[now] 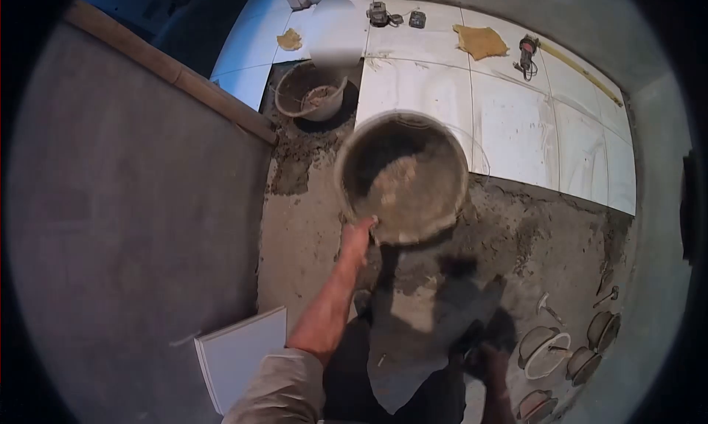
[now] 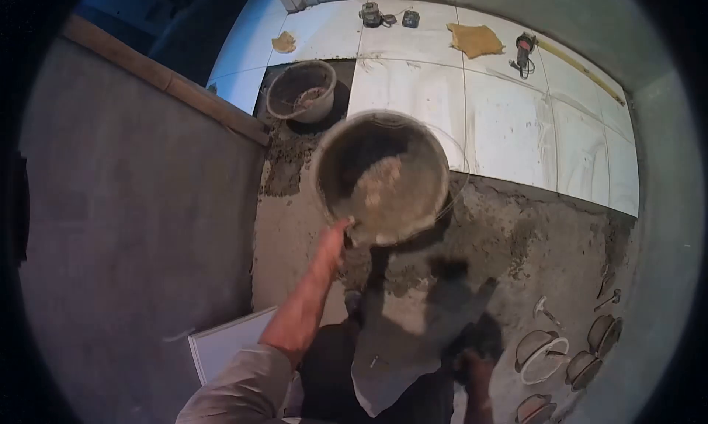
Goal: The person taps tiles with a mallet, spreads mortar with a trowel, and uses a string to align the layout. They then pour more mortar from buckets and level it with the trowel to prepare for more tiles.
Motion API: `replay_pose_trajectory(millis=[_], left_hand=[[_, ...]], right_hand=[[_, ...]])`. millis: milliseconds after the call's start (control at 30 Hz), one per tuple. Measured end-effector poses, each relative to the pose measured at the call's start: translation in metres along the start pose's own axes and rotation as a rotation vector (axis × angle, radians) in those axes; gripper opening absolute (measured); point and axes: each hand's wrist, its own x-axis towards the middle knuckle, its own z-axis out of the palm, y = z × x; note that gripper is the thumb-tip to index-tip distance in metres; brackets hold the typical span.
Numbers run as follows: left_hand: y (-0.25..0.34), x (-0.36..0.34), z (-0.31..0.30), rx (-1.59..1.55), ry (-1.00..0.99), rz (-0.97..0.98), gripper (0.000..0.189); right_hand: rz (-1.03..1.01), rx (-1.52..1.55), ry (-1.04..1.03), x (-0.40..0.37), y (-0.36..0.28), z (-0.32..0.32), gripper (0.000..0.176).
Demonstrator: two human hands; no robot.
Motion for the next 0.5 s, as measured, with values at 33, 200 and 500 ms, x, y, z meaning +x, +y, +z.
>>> replay_pose_trajectory(millis=[33,200,500], left_hand=[[0.044,0.014,0.004,-0.035,-0.007,0.018,0.033],[0.202,0.115,0.025,-0.292,-0.113,0.259,0.029],[0.275,0.275,0.012,-0.42,-0.036,0.289,0.052]], right_hand=[[0.031,0.023,0.042,0.004,0.024,0.02,0.01],[0.225,-0.078,-0.07,-0.041,0.03,0.114,0.016],[0.111,-0.152,0.072,0.014,0.081,0.093,0.039]])
